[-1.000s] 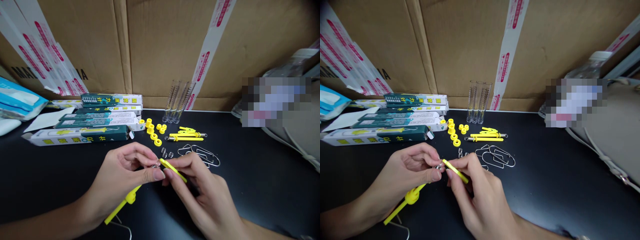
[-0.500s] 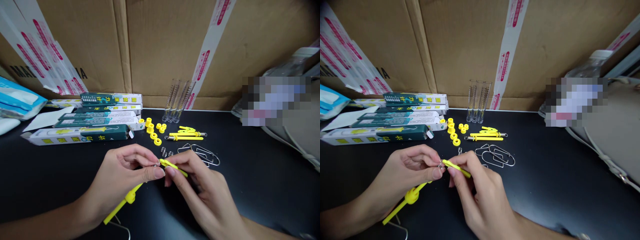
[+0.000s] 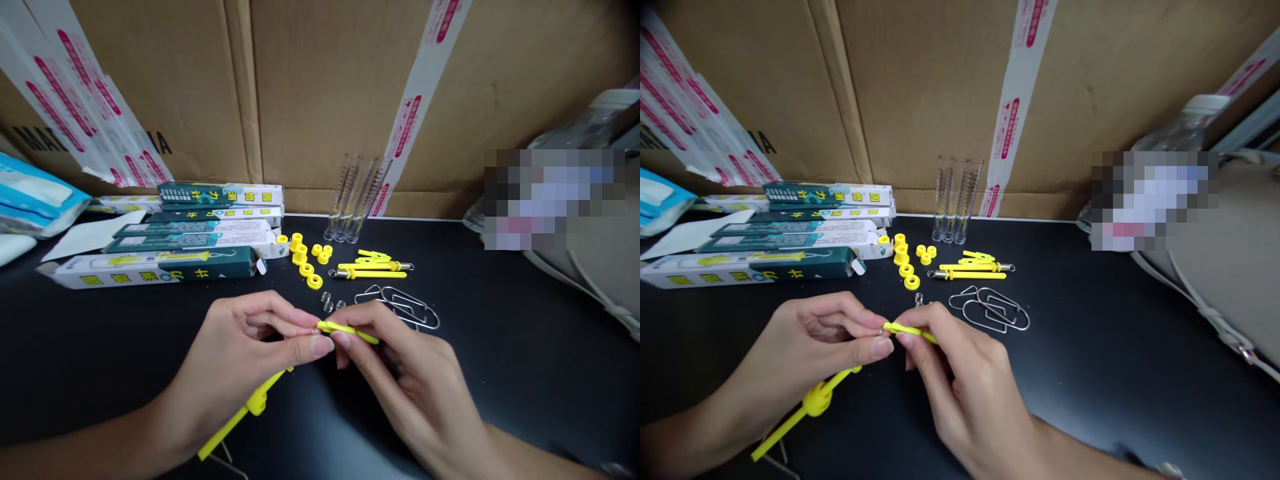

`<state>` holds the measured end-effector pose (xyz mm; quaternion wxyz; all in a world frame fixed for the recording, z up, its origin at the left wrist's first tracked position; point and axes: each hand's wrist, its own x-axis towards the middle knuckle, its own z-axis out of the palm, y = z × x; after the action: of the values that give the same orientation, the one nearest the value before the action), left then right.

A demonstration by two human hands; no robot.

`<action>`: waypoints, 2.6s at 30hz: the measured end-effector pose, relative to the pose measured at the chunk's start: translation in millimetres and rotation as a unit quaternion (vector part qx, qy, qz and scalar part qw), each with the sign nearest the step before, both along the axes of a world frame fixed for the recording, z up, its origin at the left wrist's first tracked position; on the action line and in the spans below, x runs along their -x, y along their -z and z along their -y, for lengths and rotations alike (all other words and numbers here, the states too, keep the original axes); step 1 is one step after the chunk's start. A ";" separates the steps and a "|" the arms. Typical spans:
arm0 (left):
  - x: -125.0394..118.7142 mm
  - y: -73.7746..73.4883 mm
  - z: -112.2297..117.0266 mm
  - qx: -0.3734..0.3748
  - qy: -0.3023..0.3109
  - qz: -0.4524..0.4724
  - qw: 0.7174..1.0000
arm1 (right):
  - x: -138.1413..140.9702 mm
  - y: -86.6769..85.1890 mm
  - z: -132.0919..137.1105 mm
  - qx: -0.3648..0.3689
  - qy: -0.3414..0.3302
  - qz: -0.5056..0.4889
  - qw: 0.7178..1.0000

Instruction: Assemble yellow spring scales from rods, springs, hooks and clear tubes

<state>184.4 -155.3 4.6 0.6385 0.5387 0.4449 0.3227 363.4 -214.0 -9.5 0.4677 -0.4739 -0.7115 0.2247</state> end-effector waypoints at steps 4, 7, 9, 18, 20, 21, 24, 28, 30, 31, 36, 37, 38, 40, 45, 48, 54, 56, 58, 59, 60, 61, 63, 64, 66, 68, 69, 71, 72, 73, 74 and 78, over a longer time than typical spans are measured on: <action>-0.8 0.4 0.5 0.002 0.003 0.001 1.000 | -2.1 0.6 -2.2 -0.011 0.000 0.023 1.000; -1.2 0.2 0.1 0.009 0.010 0.002 1.000 | -3.9 2.1 -2.7 -0.012 -0.007 0.030 0.999; -1.5 -0.2 -0.2 0.014 0.009 -0.004 1.000 | -5.0 3.1 -2.9 -0.016 -0.012 0.031 0.999; -3.2 -2.1 -0.1 -0.003 0.002 -0.040 0.999 | -8.1 5.9 -6.4 -0.039 -0.021 0.049 0.998; -3.1 -1.6 -0.2 0.001 0.004 -0.037 0.999 | -9.2 6.6 -6.4 -0.046 -0.023 0.053 0.997; -2.9 -1.3 -0.2 0.003 0.004 -0.034 0.999 | -9.9 7.0 -6.4 -0.049 -0.024 0.056 0.997; -2.7 -0.4 -0.1 0.014 0.006 -0.030 0.999 | -12.0 8.5 -6.7 -0.055 -0.031 0.067 0.996; -3.0 -0.1 0.2 0.016 0.003 -0.045 0.999 | -13.9 10.8 -7.8 -0.077 -0.043 0.089 0.992; -2.8 -0.4 0.3 0.007 0.000 -0.054 0.999 | -15.0 12.0 -7.9 -0.091 -0.046 0.109 0.989; -2.6 -0.7 0.3 0.005 0.001 -0.057 0.998 | -15.7 12.5 -7.8 -0.097 -0.049 0.122 0.987; -2.1 -0.3 -0.7 0.002 0.010 -0.057 0.998 | -18.4 14.1 -5.8 -0.154 -0.058 0.199 0.966; -2.2 0.3 -1.0 -0.007 0.012 -0.059 0.998 | -18.1 14.1 -5.2 -0.155 -0.053 0.206 0.965; -2.4 1.1 -1.4 -0.016 0.012 -0.063 0.998 | -17.5 14.0 -4.6 -0.147 -0.050 0.207 0.966; -2.5 2.7 -2.1 -0.030 0.013 -0.069 0.997 | -15.4 13.7 -3.2 -0.118 -0.046 0.198 0.972; -2.8 4.6 -3.2 -0.040 0.019 -0.073 0.996 | -9.1 13.5 0.9 -0.073 -0.024 0.179 0.981; -4.0 3.2 -4.5 -0.031 0.019 -0.065 0.997 | -5.9 11.8 1.7 -0.036 -0.015 0.145 0.989; -5.9 1.1 -6.0 0.001 0.015 -0.051 0.999 | -1.2 6.9 0.6 0.108 -0.008 -0.008 0.994; -5.0 2.1 -4.9 0.001 0.008 -0.034 0.999 | -0.5 7.4 1.1 0.129 -0.015 -0.039 0.991; -4.0 3.3 -3.5 -0.002 0.004 -0.023 1.000 | -0.3 9.0 1.6 0.136 -0.019 -0.056 0.989; -3.6 3.7 -2.9 -0.004 0.003 -0.023 1.000 | -0.5 9.8 1.9 0.138 -0.018 -0.061 0.988; -3.5 3.9 -2.5 -0.008 0.003 -0.023 1.000 | -0.6 10.5 2.0 0.137 -0.016 -0.065 0.988; -3.6 4.0 -2.4 -0.011 0.004 -0.025 1.000 | -0.9 11.0 2.1 0.134 -0.014 -0.068 0.989; -4.4 3.7 -2.5 -0.017 0.005 -0.022 1.000 | -1.2 10.9 2.1 0.123 -0.013 -0.072 0.990; -4.9 3.6 -2.7 -0.020 0.004 -0.017 1.000 | -1.3 10.4 2.0 0.119 -0.009 -0.072 0.990; -5.3 3.4 -2.9 -0.026 0.000 -0.011 1.000 | -1.3 8.6 1.8 0.115 0.006 -0.070 0.991; -4.9 3.5 -2.6 -0.030 -0.004 -0.013 0.999 | -1.0 6.4 1.2 0.122 0.019 -0.069 0.990; -4.4 3.5 -2.4 -0.028 -0.004 -0.013 1.000 | -0.8 5.4 0.7 0.126 0.016 -0.070 0.989; -3.3 3.6 -1.8 -0.020 -0.006 -0.010 1.000 | -0.2 4.0 -0.9 0.125 -0.005 -0.070 0.990; -2.9 3.5 -1.6 -0.014 -0.006 -0.006 1.000 | 0.0 3.6 -1.9 0.119 -0.013 -0.068 0.991; -2.6 3.4 -1.5 -0.008 -0.003 0.000 1.000 | 0.3 3.5 -3.1 0.108 -0.017 -0.065 0.992; -2.6 3.2 -1.5 -0.001 0.000 0.005 1.000 | 0.5 3.5 -4.2 0.100 -0.013 -0.062 0.993; -4.1 1.8 -2.4 0.008 0.014 0.006 1.000 | 0.7 4.2 -7.4 0.096 0.005 -0.057 0.994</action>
<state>188.5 -152.9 2.8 0.6500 0.5377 0.4363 0.3132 362.6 -206.5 -13.7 0.4612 -0.5066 -0.6562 0.3162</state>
